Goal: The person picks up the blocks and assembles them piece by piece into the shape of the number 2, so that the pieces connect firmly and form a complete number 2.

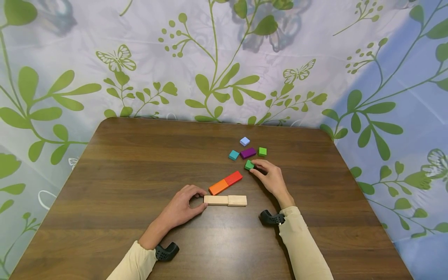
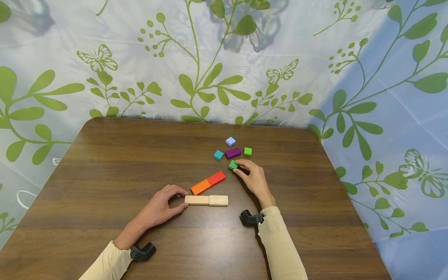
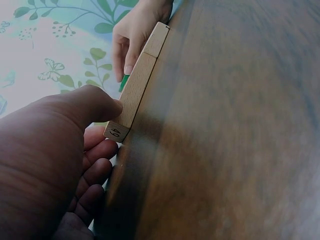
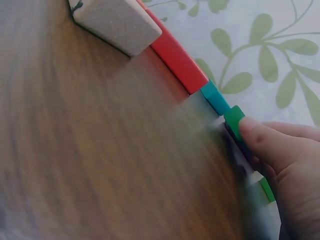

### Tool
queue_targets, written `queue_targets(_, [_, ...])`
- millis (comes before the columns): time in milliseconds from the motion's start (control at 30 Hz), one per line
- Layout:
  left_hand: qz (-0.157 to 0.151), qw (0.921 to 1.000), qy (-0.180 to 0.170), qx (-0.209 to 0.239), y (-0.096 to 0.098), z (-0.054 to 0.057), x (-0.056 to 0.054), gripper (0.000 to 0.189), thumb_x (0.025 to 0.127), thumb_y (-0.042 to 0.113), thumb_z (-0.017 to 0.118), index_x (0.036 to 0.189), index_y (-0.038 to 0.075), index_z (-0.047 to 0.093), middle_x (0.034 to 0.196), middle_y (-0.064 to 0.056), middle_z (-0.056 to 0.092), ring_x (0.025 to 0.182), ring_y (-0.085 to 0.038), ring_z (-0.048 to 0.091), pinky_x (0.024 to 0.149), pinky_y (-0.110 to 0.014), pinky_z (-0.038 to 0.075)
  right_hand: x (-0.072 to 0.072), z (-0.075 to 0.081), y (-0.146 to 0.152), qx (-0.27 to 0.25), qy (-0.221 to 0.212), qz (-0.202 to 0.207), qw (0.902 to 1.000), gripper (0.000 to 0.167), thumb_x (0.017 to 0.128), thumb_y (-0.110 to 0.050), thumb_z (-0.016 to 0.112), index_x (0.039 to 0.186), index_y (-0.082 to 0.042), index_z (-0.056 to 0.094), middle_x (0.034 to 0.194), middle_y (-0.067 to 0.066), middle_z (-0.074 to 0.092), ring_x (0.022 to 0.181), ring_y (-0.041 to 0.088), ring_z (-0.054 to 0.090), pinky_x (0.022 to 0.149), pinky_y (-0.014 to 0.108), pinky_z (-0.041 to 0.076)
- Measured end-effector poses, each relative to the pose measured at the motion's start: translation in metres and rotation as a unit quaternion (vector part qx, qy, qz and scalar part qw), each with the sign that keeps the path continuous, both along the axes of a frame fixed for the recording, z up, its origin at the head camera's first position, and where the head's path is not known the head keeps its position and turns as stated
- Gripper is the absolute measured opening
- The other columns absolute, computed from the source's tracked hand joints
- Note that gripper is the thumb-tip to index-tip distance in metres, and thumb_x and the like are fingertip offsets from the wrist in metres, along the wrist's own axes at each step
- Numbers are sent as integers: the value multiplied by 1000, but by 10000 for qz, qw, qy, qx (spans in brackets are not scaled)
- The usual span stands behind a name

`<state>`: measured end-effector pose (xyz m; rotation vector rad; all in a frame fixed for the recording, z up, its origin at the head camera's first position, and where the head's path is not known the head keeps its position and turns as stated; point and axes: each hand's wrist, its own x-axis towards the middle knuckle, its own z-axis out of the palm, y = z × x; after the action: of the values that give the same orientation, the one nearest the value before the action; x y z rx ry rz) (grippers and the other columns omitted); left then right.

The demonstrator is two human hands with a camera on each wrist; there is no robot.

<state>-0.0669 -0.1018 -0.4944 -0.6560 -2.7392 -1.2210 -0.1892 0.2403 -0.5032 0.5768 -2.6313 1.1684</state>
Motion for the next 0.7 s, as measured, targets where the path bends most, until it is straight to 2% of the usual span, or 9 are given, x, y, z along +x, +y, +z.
queue_targets(367, [13, 10000, 1, -6, 0, 1, 0, 25, 90, 22, 82, 113, 17, 73, 105, 6, 67, 95, -11, 57, 85, -33, 52, 2, 2, -4, -84, -8, 270, 9996, 32, 90, -16, 80, 121, -11, 76, 124, 7, 74, 110, 25, 73, 94, 41, 57])
queue_targets(700, [25, 10000, -39, -8, 0, 2, 1, 25, 90, 22, 82, 113, 17, 72, 105, 6, 67, 96, -10, 57, 86, -33, 52, 4, 2, -7, 139, -20, 251, 9996, 28, 90, -20, 81, 117, -16, 79, 126, 1, 74, 118, 22, 70, 100, 44, 54])
